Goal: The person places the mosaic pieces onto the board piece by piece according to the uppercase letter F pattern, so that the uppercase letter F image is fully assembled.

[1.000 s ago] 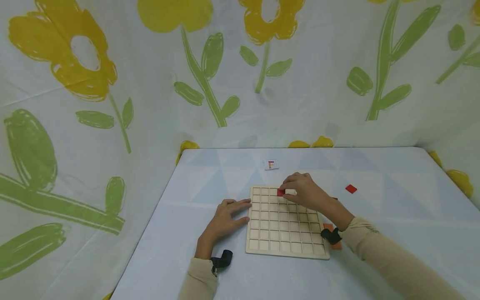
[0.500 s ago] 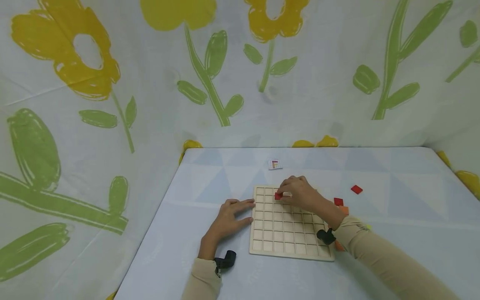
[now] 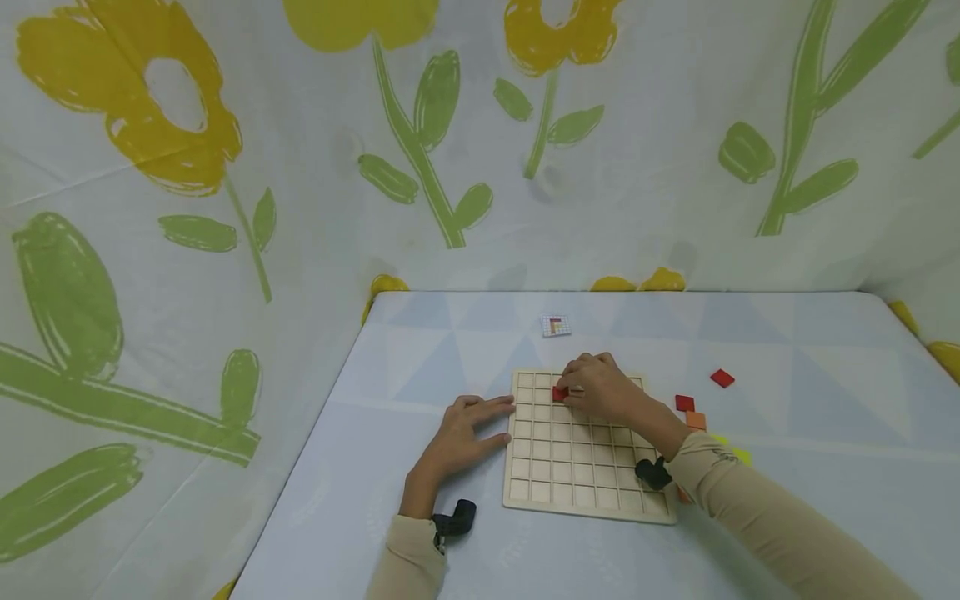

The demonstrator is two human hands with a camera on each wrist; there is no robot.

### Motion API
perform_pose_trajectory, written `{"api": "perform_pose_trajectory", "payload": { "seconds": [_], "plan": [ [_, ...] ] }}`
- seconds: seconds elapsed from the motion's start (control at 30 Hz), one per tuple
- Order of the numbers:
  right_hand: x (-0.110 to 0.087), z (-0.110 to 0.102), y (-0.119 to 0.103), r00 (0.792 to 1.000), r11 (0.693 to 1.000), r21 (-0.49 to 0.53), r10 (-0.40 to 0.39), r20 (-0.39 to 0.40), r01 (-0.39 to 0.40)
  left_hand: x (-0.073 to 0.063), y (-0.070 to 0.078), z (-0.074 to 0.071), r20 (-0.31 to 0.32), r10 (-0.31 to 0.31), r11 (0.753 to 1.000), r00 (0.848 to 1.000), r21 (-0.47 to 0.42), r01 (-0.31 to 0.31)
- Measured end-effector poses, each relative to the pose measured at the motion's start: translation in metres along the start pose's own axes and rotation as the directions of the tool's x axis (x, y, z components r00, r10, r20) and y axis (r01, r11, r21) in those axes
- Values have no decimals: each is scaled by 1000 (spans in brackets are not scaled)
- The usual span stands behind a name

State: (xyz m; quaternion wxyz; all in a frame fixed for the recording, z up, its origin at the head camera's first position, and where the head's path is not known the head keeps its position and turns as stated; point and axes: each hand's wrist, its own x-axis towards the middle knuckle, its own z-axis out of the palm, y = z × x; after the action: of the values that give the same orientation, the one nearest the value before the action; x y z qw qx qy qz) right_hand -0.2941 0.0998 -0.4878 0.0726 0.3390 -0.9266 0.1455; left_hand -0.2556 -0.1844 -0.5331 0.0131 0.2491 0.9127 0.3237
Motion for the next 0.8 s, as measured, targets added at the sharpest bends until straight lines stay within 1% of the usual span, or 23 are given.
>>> {"api": "perform_pose_trajectory", "payload": {
  "seconds": [0.17, 0.37, 0.43, 0.53, 0.6, 0.73, 0.8],
  "plan": [
    [-2, -3, 2, 1000, 1000, 12, 4, -5, -4, 3, 4, 0, -1, 8, 1000, 1000, 10, -8],
    [-4, -5, 3, 1000, 1000, 1, 8, 19, -8, 4, 6, 0, 15, -7, 1000, 1000, 12, 7],
    [-4, -5, 3, 1000, 1000, -11, 6, 24, -6, 4, 6, -1, 9, -15, 1000, 1000, 6, 15],
    [-5, -4, 2, 1000, 1000, -19, -11, 8, 11, 4, 5, -1, 6, -24, 1000, 1000, 9, 24],
    [-7, -5, 2, 1000, 1000, -1, -22, -13, 22, 3, 4, -1, 3, -18, 1000, 1000, 8, 18],
    [-13, -12, 3, 999, 999, 42, -5, -42, 7, 1, 3, 0, 5, -12, 1000, 1000, -1, 12],
    [-17, -19, 4, 999, 999, 53, 14, -50, -12, 0, 2, -1, 7, -20, 1000, 1000, -8, 20]
  ]
}}
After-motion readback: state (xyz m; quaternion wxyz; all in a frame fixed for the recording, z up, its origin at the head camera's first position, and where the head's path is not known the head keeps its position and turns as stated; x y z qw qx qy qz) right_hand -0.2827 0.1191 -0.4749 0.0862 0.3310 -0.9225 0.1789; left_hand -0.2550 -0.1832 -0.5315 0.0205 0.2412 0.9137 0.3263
